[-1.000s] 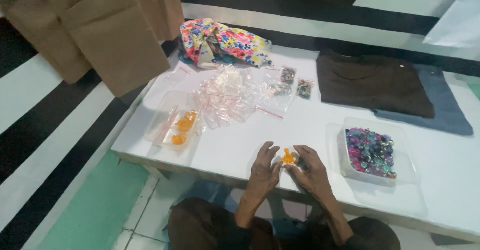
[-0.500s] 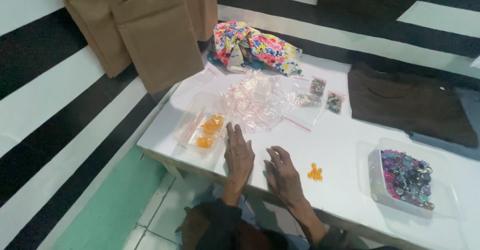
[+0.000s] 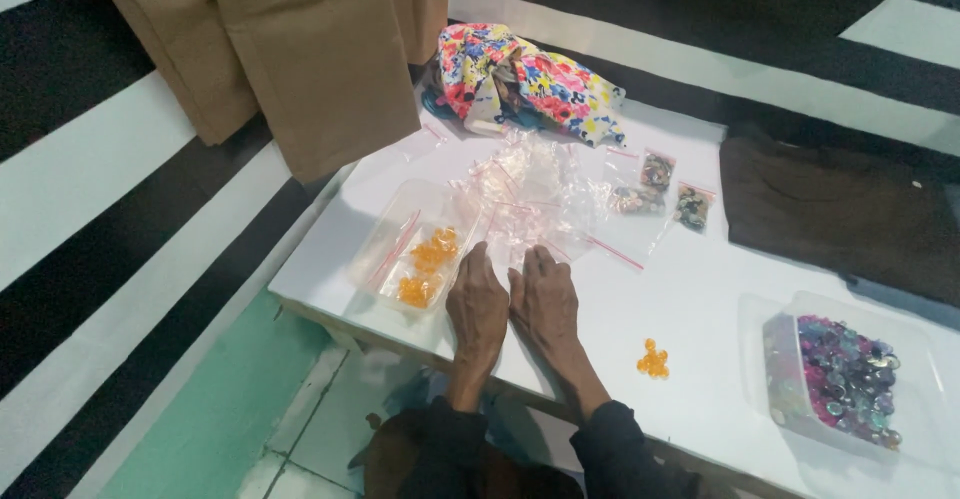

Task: The person sorts small orange and multicolored decorative items from a plastic container, places them into small zip-top bags, and seals the bags. The person repeats this process multiple times, handling the items one at a time.

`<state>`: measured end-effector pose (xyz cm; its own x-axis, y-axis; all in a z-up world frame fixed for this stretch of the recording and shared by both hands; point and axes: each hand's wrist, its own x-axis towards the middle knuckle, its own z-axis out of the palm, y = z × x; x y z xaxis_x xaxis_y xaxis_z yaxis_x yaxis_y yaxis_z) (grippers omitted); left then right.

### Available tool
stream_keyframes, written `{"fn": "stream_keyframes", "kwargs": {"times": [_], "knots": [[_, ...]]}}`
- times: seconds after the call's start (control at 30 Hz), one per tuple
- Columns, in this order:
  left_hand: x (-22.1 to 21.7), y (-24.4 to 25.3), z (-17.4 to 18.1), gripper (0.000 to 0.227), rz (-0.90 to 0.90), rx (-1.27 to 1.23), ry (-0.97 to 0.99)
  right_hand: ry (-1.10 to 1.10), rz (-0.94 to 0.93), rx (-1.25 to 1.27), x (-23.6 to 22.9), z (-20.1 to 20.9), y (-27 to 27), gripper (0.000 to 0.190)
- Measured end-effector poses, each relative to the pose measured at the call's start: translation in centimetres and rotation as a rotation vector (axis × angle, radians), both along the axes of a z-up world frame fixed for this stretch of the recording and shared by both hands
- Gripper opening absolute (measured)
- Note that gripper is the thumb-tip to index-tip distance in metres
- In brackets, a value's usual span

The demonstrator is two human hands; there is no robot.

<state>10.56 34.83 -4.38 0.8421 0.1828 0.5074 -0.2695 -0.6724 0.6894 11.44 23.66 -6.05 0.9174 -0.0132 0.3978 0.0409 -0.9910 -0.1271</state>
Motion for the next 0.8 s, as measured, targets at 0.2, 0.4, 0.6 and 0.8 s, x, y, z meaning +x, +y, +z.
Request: {"fn": "stream_keyframes", "kwargs": {"times": [0.2, 0.4, 0.6, 0.8], "knots": [[-1.0, -0.6, 1.1, 0.033, -0.109, 0.05, -0.108, -0.093, 0.094, 0.131, -0.4, 0.5, -0.4, 0.061], [-1.8, -0.4, 2.5, 0.051, -0.22, -0.013, 0.061, -0.102, 0.269, 0.227, -1.5, 1.2, -0.3, 0.051], [-0.1, 0.1, 1.6, 0.071, -0.228, -0.34, 0.249, -0.189, 0.245, 0.354, 0.9, -3.7, -2.7, 0.021], [0.7, -0.2, 0.0, 0.072, -0.197, -0.267, 0.252, -0.369, 0.012, 0.678, -0.9, 0.7, -1.6, 0.012]]}}
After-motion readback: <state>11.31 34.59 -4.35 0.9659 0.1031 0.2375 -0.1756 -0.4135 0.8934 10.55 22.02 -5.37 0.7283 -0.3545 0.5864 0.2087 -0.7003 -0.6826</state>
